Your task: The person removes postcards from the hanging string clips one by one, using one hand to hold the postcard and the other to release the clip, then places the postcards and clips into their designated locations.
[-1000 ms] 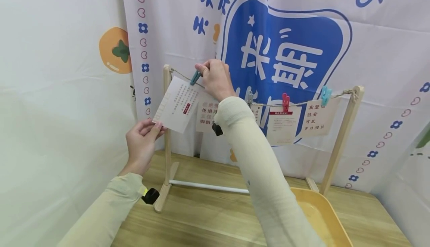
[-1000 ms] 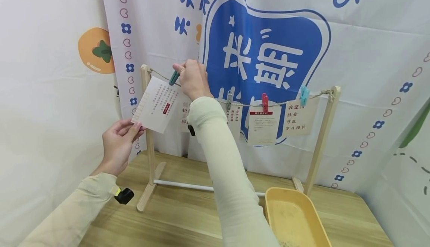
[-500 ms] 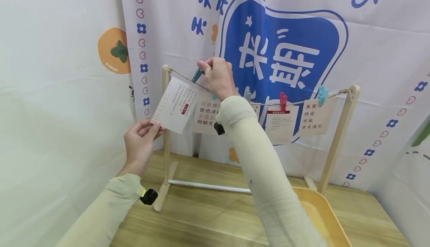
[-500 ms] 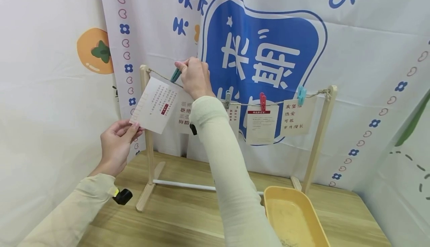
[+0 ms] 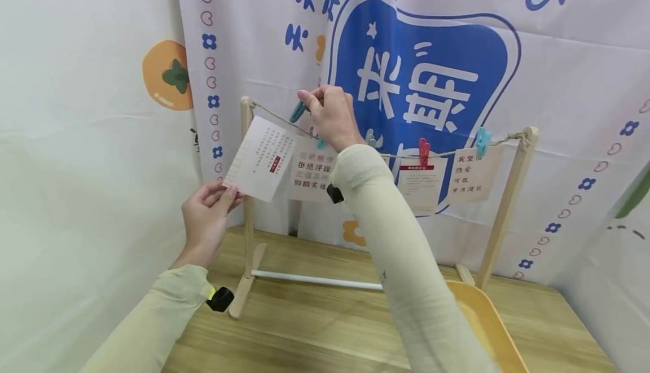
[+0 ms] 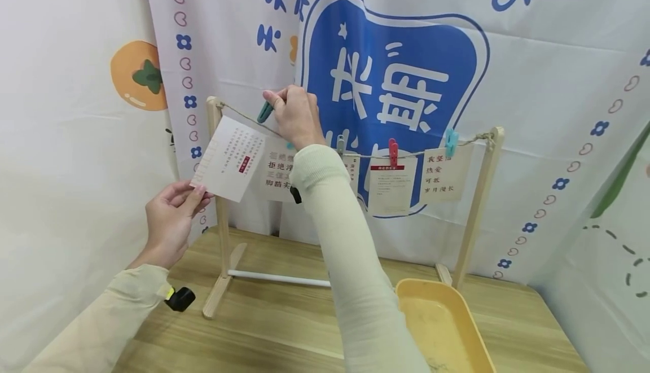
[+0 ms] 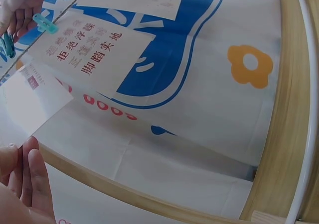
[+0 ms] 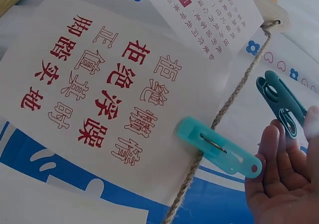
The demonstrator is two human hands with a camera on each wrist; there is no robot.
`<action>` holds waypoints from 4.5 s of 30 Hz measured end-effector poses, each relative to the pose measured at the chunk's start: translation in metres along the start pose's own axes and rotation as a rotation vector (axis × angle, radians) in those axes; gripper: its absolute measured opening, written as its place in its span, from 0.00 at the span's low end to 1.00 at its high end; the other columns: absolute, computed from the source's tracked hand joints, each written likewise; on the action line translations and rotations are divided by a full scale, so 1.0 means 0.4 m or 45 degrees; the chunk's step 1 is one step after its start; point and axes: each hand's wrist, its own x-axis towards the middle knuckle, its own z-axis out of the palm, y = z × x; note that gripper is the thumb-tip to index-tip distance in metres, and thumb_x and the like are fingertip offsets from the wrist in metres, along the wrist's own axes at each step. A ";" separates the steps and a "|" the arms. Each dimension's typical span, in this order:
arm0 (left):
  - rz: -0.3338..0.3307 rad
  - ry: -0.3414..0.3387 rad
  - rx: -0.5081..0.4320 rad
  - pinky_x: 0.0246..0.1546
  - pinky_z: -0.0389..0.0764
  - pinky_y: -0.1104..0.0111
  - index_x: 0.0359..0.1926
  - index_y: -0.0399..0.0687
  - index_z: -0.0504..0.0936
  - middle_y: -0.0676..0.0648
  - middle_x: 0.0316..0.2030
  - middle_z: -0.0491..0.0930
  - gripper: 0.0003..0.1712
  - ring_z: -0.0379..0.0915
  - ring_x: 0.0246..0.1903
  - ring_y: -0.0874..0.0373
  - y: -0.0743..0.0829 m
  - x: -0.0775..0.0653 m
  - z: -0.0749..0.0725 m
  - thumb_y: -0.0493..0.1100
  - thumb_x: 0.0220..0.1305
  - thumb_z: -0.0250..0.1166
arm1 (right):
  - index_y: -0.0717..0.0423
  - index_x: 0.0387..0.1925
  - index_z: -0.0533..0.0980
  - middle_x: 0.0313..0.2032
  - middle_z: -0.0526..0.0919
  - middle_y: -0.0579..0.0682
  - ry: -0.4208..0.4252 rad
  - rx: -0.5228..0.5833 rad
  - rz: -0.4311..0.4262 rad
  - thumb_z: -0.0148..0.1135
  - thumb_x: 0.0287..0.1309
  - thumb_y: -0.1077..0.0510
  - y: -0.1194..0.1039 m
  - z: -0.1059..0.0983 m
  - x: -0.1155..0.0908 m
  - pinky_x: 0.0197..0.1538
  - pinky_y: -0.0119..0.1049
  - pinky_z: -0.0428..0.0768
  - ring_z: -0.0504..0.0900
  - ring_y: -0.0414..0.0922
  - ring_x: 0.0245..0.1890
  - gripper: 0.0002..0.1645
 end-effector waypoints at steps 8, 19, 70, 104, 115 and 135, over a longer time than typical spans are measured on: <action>-0.002 -0.001 -0.048 0.42 0.84 0.73 0.50 0.36 0.76 0.49 0.36 0.84 0.16 0.84 0.34 0.61 0.000 -0.009 -0.010 0.36 0.62 0.65 | 0.49 0.41 0.82 0.36 0.83 0.46 -0.006 0.027 -0.027 0.59 0.61 0.38 0.007 -0.006 -0.006 0.39 0.31 0.78 0.78 0.41 0.37 0.21; -0.032 0.010 -0.062 0.42 0.84 0.74 0.49 0.37 0.76 0.49 0.35 0.85 0.16 0.84 0.35 0.62 -0.002 -0.018 -0.013 0.37 0.60 0.67 | 0.51 0.42 0.81 0.40 0.85 0.47 0.050 0.075 -0.051 0.65 0.54 0.36 0.019 -0.016 -0.017 0.45 0.34 0.83 0.81 0.41 0.39 0.25; -0.110 0.005 -0.034 0.42 0.84 0.74 0.47 0.38 0.76 0.52 0.33 0.86 0.15 0.85 0.34 0.62 -0.064 -0.088 -0.061 0.37 0.60 0.67 | 0.47 0.38 0.80 0.32 0.84 0.39 -0.097 0.011 -0.227 0.65 0.52 0.32 0.148 -0.072 -0.186 0.51 0.36 0.82 0.83 0.35 0.33 0.25; -0.243 -0.139 0.077 0.42 0.84 0.75 0.48 0.40 0.75 0.56 0.33 0.87 0.18 0.85 0.34 0.65 -0.119 -0.191 -0.102 0.42 0.60 0.68 | 0.47 0.37 0.79 0.31 0.84 0.42 -0.180 -0.080 -0.076 0.67 0.54 0.37 0.292 -0.163 -0.383 0.35 0.34 0.84 0.82 0.40 0.29 0.20; -0.309 -0.175 0.073 0.42 0.84 0.75 0.46 0.40 0.75 0.55 0.33 0.87 0.17 0.85 0.34 0.64 -0.139 -0.228 -0.112 0.42 0.60 0.69 | 0.46 0.36 0.78 0.29 0.83 0.42 -0.193 -0.167 0.013 0.66 0.54 0.36 0.353 -0.205 -0.463 0.32 0.31 0.82 0.79 0.41 0.28 0.20; -0.422 -0.282 0.090 0.45 0.83 0.75 0.47 0.41 0.73 0.55 0.36 0.87 0.17 0.85 0.38 0.64 -0.157 -0.283 -0.132 0.42 0.61 0.68 | 0.44 0.33 0.77 0.27 0.82 0.40 -0.237 -0.227 0.088 0.67 0.53 0.35 0.439 -0.251 -0.549 0.30 0.30 0.82 0.80 0.39 0.26 0.19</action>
